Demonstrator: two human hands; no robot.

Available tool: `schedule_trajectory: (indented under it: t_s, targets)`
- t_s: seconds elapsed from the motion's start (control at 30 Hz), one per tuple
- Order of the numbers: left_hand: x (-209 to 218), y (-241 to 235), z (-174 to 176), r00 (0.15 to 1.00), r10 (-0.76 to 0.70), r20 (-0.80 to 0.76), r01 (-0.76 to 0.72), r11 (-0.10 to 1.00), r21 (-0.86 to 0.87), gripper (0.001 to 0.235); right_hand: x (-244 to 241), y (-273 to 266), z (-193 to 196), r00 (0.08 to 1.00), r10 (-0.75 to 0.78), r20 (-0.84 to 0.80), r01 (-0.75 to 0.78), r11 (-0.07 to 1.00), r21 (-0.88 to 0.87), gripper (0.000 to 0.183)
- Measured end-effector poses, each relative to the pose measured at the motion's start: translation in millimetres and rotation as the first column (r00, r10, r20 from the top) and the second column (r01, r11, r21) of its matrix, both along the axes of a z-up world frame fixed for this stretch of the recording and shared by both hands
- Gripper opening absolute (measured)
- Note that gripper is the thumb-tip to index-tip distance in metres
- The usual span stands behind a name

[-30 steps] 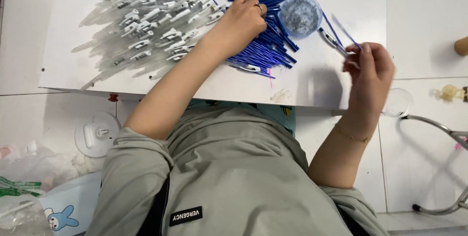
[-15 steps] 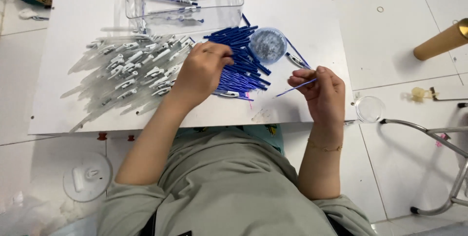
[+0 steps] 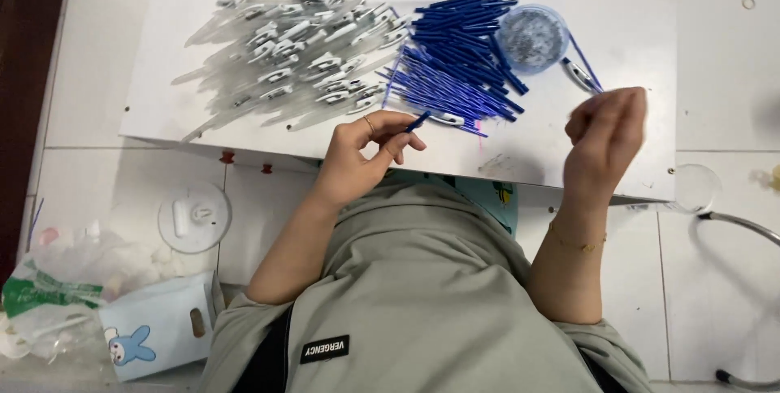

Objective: The person sits on the floor and assembles blue pens by hand. They pick up blue pen barrels and white ink cartridges from a white table, insert the cartridges into the barrels, and place the assembled pens back on the table.

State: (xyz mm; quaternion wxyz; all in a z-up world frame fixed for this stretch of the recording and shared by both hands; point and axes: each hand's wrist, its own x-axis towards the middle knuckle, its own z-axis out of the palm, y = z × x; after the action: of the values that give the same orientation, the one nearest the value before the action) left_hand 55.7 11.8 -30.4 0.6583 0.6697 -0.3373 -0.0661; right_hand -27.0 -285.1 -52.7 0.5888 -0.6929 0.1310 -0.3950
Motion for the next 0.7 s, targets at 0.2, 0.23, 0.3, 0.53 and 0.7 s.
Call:
schedule_trajectory:
  t_s: [0.2,0.23,0.3,0.53,0.7]
  targets:
    - [-22.2,-2.7,16.3,0.985,0.070,0.157,-0.086,0.992,0.093,0.011,-15.5,69.7,52.3,0.923,0.360,-0.139,-0.381,0.797,-0.468,0.020]
    - [-25.3,-3.4,16.4,0.984,0.065,0.167,-0.081,0.993,0.089,0.009,-15.3,76.8,53.4,0.901,0.423,-0.099,-0.401,0.723,-0.562,0.029]
    - [-29.9,-4.1,17.5,0.982,0.067,0.176,-0.083,0.993,0.085,0.007,-16.1,86.9,54.0,0.868,0.492,-0.067,-0.412,0.638,-0.651,0.038]
    - [-36.3,-2.2,32.9,0.972,0.064,0.227,-0.074,0.997,0.034,0.010,-24.9,90.8,64.6,0.890,0.455,0.035,-0.341,0.713,-0.612,0.022]
    - [-32.0,0.4,35.9,0.960,0.067,0.273,-0.080,0.996,0.035,0.010,-26.7,86.3,64.4,0.898,0.435,0.058,-0.318,0.737,-0.596,0.021]
